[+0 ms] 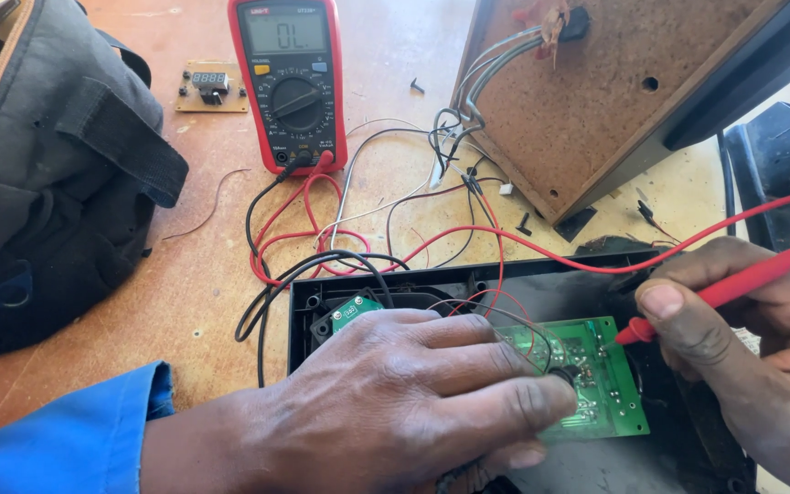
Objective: Connecting internal wiring to a circuit board and using a digital multimeter to test components during a speaker repair.
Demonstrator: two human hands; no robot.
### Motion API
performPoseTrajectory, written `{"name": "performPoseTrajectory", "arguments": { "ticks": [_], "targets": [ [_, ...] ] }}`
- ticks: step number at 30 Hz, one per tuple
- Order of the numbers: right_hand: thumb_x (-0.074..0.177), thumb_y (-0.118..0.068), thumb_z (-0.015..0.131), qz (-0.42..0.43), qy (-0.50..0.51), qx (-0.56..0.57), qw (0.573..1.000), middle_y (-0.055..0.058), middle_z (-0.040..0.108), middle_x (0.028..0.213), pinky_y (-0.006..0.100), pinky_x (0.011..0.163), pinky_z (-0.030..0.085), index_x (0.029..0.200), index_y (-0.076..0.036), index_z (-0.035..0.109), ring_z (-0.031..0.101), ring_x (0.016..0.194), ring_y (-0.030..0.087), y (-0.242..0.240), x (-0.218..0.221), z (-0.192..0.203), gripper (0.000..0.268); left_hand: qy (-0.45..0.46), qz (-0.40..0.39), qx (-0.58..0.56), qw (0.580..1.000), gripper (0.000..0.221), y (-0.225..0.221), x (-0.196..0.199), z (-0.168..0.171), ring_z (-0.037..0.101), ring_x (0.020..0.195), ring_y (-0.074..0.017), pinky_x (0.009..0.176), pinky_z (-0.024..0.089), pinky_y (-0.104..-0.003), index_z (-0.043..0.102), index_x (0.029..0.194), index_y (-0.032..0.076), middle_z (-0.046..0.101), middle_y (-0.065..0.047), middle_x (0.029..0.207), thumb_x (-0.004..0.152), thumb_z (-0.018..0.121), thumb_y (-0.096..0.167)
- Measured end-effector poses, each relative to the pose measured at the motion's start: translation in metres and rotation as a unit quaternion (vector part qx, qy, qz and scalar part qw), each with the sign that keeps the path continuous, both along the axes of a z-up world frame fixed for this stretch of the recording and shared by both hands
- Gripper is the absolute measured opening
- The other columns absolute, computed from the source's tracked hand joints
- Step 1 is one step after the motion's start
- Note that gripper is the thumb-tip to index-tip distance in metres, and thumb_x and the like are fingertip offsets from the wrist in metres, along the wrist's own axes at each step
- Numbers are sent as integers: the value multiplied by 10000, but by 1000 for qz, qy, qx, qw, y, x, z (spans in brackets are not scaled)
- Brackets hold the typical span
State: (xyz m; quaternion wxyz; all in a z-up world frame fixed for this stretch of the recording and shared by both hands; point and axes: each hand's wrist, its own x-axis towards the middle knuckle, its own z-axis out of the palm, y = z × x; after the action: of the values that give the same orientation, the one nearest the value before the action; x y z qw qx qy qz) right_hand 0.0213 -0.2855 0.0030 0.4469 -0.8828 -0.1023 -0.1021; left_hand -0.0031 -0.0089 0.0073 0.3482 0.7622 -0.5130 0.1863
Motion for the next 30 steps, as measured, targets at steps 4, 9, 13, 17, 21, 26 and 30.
{"name": "performPoseTrajectory", "arguments": {
  "ticks": [4, 9, 13, 17, 21, 26, 30],
  "targets": [
    [953, -193, 646, 23, 0, 1, 1000, 92, 539, 504, 272, 495, 419, 853, -24, 674, 498, 457, 167, 2, 0, 4, 198, 15, -45, 58, 997, 228, 5, 0, 1, 577, 811, -330, 608, 422, -456, 565, 1335, 81, 572, -97, 951, 1141, 469, 154],
    [953, -197, 650, 12, 12, -2, 1000, 106, 556, 495, 278, 474, 437, 860, -16, 690, 506, 443, 179, 2, 1, 5, 207, -8, -81, 89, 993, 223, 8, -3, 4, 547, 751, -300, 562, 351, -419, 591, 1277, 89, 489, -67, 827, 1151, 414, 136],
    [983, -209, 616, 51, 27, 64, 996, 118, 579, 515, 263, 442, 424, 867, 14, 702, 517, 438, 171, -3, 3, 16, 266, 17, -118, 133, 984, 194, 2, -9, 12, 581, 749, -296, 622, 428, -413, 574, 1223, 87, 546, -79, 829, 1113, 419, 121],
    [984, -247, 619, 73, 39, 47, 995, 74, 640, 510, 255, 393, 489, 807, -30, 719, 573, 408, 153, -9, 3, 36, 297, -34, -68, 201, 977, 80, -11, -19, 10, 536, 666, -231, 439, 399, -372, 582, 1148, 130, 512, -27, 771, 1078, 601, 97],
    [1004, -276, 592, 111, 52, 131, 984, 74, 621, 522, 238, 369, 404, 834, -20, 707, 561, 407, 146, -20, 2, 42, 328, 46, -79, 186, 978, 143, -9, -15, 26, 600, 595, -266, 445, 442, -419, 594, 1191, 95, 532, -58, 760, 1085, 512, 143],
    [1021, -310, 555, 193, 72, 212, 955, 75, 651, 564, 229, 407, 500, 893, -9, 704, 629, 446, 134, -28, 5, 44, 359, 355, 64, 148, 921, 277, -8, -8, 53, 606, 505, -49, 477, 535, -221, 812, 951, 284, 724, 120, 649, 706, 940, 305],
    [1029, -313, 540, 232, 82, 227, 942, 90, 659, 612, 225, 438, 502, 929, 3, 702, 645, 493, 147, -32, 6, 44, 369, 420, 65, 86, 901, 261, -14, -8, 75, 615, 578, -43, 518, 522, -218, 836, 952, 213, 825, 90, 797, 745, 897, 360]
  ]
}}
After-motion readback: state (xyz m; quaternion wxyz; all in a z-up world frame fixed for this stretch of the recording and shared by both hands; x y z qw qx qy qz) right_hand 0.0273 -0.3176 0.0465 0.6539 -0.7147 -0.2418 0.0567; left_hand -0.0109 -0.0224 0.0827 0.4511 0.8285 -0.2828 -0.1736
